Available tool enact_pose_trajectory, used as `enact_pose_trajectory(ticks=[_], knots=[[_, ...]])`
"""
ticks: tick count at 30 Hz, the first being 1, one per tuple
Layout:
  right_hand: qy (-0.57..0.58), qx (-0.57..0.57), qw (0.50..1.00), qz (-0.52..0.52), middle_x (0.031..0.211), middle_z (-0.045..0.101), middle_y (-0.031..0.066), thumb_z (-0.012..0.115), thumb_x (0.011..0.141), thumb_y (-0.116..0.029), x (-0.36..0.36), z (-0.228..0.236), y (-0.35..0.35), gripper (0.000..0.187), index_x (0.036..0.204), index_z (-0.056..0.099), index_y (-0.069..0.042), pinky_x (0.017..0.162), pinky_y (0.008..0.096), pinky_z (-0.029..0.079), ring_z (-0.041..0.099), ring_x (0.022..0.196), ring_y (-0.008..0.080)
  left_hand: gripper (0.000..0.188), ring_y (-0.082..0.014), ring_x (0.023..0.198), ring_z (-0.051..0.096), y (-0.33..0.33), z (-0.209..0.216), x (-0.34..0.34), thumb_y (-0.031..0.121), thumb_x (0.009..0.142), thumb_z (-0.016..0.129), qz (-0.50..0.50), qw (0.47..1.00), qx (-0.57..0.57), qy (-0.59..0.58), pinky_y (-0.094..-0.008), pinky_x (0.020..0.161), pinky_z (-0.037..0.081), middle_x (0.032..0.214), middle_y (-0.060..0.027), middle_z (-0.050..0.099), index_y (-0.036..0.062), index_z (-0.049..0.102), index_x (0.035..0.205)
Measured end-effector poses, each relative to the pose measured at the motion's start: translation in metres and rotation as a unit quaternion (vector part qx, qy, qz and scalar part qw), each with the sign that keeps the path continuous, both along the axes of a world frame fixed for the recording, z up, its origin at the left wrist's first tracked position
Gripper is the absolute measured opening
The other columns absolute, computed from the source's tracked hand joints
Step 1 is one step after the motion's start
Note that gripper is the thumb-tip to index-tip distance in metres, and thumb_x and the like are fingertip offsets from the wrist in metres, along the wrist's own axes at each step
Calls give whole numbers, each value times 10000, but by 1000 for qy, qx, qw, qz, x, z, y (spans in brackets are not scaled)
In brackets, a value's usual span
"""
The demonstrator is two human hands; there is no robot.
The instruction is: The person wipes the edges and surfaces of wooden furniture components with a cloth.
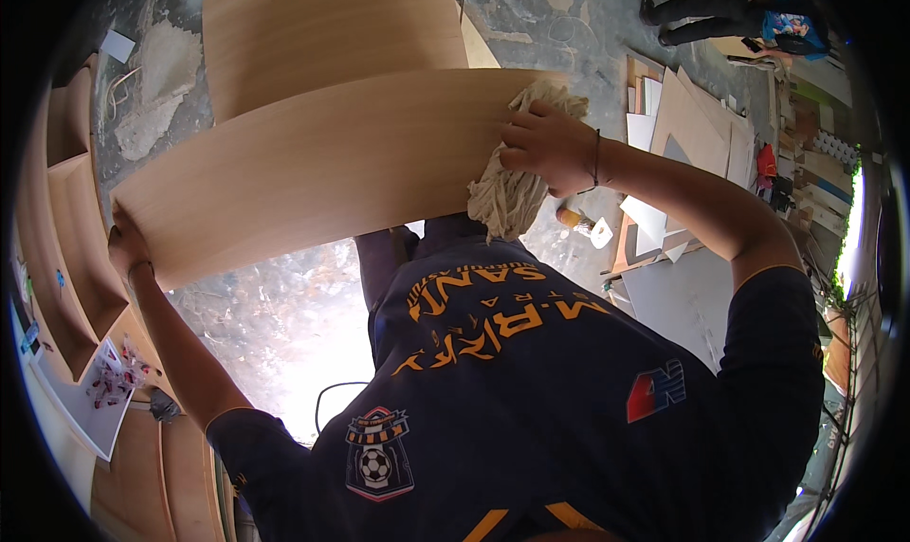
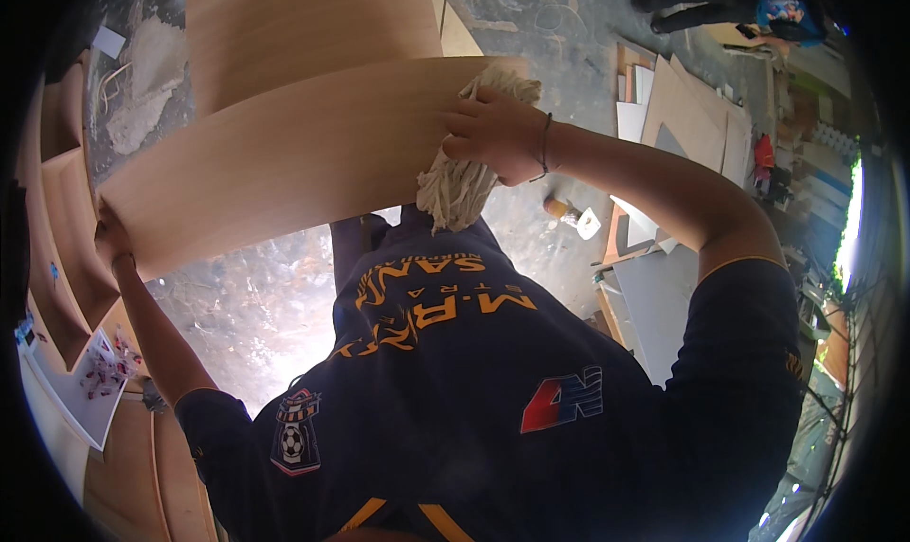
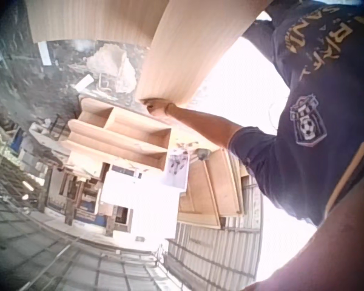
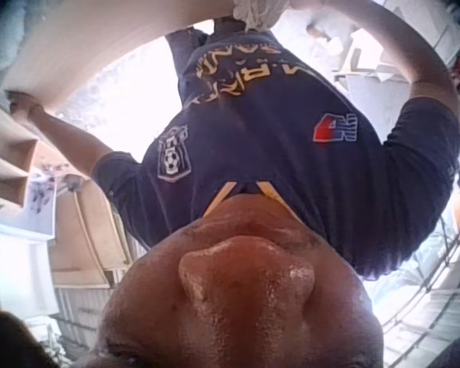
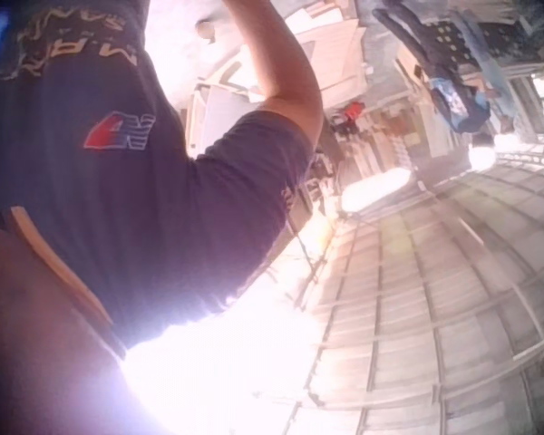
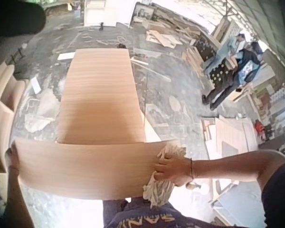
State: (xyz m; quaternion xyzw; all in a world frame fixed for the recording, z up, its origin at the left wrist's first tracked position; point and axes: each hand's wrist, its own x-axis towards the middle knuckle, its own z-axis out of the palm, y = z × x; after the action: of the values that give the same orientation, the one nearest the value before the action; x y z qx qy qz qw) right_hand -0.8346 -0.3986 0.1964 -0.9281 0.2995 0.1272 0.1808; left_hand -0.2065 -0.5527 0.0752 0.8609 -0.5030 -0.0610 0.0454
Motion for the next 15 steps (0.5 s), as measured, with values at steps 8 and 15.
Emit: enact_pose_trajectory(ticks=[8,15], knots=[[50,32,997,-50,980,483,46,716,451,-182,-39,8,25,493,905,528,-140,775,357,345,463,982,224,790,-405,941,566,-8,-11,16,671,835,215,4,1000,13,-22,-492,823,435,1002,-229,603,26,640,1000],[23,19,998,-55,907,478,61,706,382,-176,-57,5,41,490,826,508,-122,738,361,337,478,893,240,773,-413,909,573,-3,-19,21,657,844,221,-22,999,-32,-14,-498,796,444,960,-229,612,24,648,964]])
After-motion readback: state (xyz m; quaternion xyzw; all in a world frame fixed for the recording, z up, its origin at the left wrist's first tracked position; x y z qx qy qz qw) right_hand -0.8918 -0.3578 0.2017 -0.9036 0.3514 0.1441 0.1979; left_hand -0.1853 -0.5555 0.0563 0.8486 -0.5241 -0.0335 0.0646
